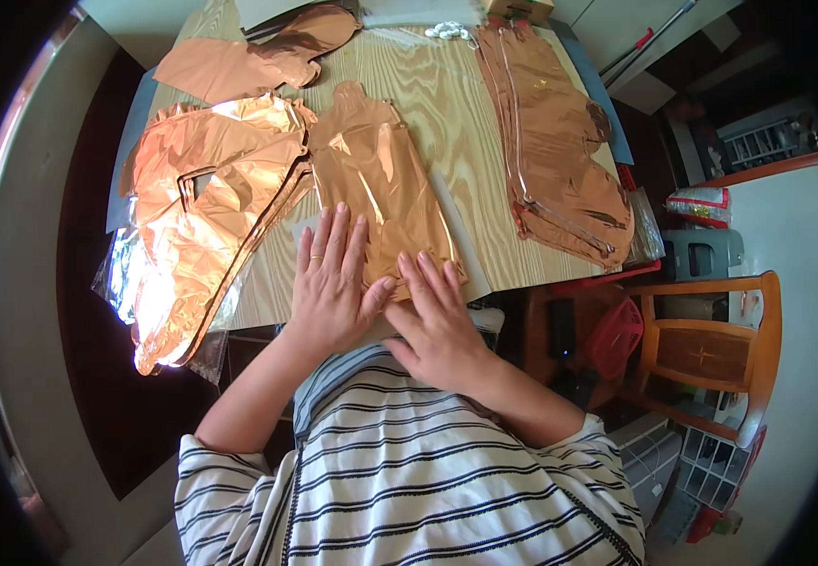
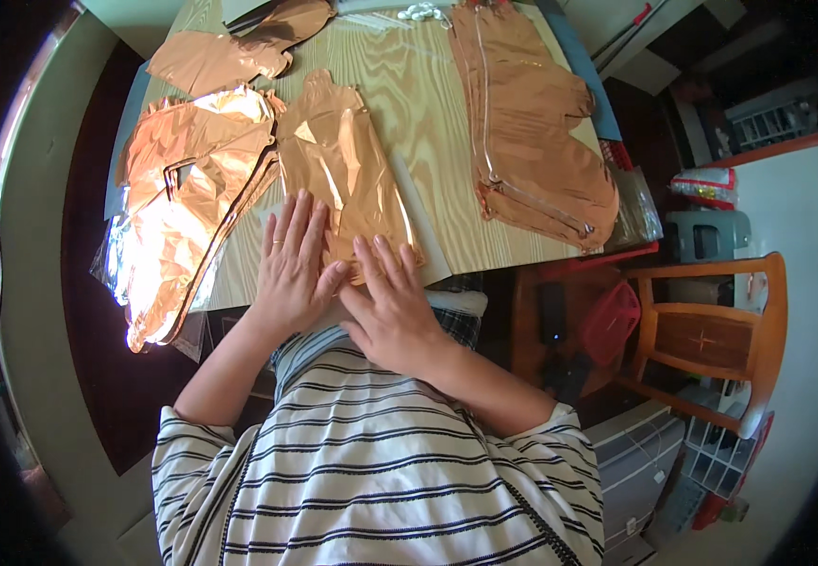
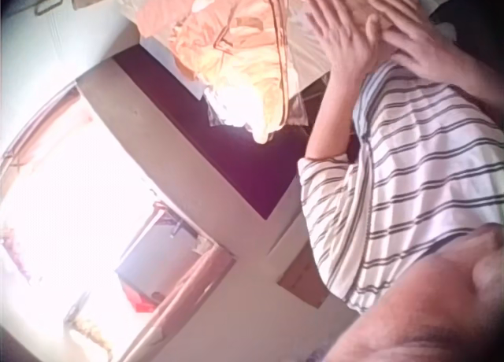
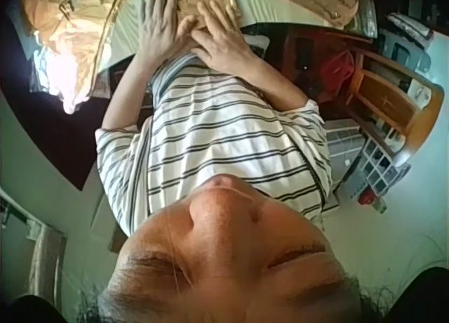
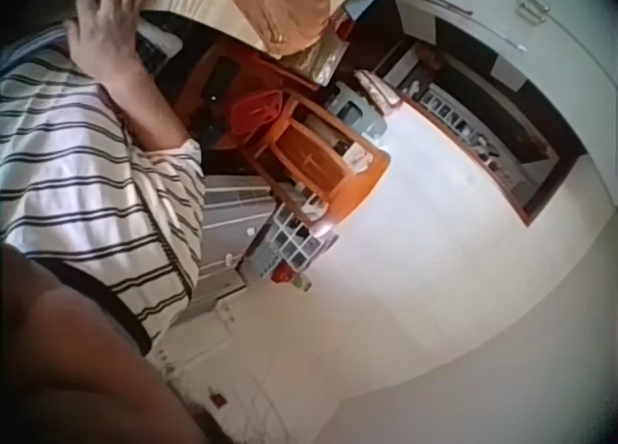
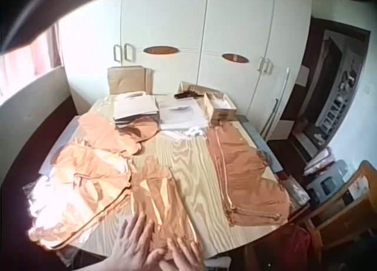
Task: Folding copper-colored foil balloons and inserting them into plastic packaging with a backing card.
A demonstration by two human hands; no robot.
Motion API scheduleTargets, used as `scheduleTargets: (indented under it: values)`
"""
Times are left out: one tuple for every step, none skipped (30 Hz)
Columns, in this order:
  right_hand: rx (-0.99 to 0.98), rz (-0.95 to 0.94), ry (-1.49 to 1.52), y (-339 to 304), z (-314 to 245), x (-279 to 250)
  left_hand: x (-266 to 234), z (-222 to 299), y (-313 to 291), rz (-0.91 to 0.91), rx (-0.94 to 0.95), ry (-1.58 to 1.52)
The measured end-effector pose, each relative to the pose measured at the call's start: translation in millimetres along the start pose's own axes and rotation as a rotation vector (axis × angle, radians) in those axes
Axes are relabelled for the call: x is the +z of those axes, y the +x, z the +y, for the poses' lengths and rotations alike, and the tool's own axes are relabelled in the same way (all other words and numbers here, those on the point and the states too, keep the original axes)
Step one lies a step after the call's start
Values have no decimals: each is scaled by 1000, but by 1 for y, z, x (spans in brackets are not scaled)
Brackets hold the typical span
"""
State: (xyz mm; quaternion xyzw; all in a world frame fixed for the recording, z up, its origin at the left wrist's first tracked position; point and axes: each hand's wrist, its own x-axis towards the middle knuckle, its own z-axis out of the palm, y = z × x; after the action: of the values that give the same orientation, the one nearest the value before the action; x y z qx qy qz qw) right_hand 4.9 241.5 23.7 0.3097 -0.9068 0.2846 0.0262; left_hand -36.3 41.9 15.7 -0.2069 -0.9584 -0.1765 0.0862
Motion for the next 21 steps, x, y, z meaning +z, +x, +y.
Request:
scheduleTargets:
  values:
    - [-22, 7, -18, -2, 4, -9, 3, 0, -2, -5, -11, 33]
    - [-5, 94, -16, -3, 6, -21, 6, 0, -3, 4, -9, 84]
    - [10, 182, -17, -4, 9, -32, 8, 1, -3, 5, -12, 92]
    - [113, 213, 46, -7, 18, -42, 9, 1, -3, 6, -14, 99]
    - [213, 246, 110, -8, 26, -51, 9, 2, -4, 9, -17, 110]
    - [316, 293, 270, -2, 33, -60, 9, 2, -4, 0, -24, 104]
    - [465, 169, 318, 0, 39, -75, 9, 2, -5, -10, -32, 99]
    - [526, 96, 404, 0, 54, -76, 9, 2, -3, -18, -33, 90]
    - [587, 20, 494, 4, 64, -76, 9, 2, -3, -13, -29, 86]
    - [642, -32, 506, 9, 69, -79, 9, 2, -3, -7, -27, 82]
    - [682, -83, 534, 15, 69, -82, 8, 2, -2, -1, -29, 83]
    - [722, -133, 562, 21, 69, -83, 9, 1, -3, 5, -31, 90]
    - [761, -184, 590, 25, 70, -84, 9, 1, -3, 6, -31, 85]
    - [802, -230, 675, 28, 71, -84, 9, 1, -3, 6, -31, 83]
    - [809, -246, 680, 30, 73, -83, 8, 0, -3, 6, -32, 81]
    - [816, -262, 685, 33, 75, -82, 8, 0, -3, 5, -32, 81]
    - [822, -278, 691, 35, 77, -81, 8, 1, -3, 4, -32, 83]
    - [829, -293, 722, 37, 78, -82, 7, 1, -3, 2, -32, 84]
    - [837, -308, 753, 38, 80, -82, 7, 1, -3, 7, -31, 86]
    - [848, -321, 783, 39, 81, -82, 7, 1, -3, 10, -28, 84]
    - [853, -344, 803, 40, 83, -82, 7, 1, -3, 13, -25, 82]
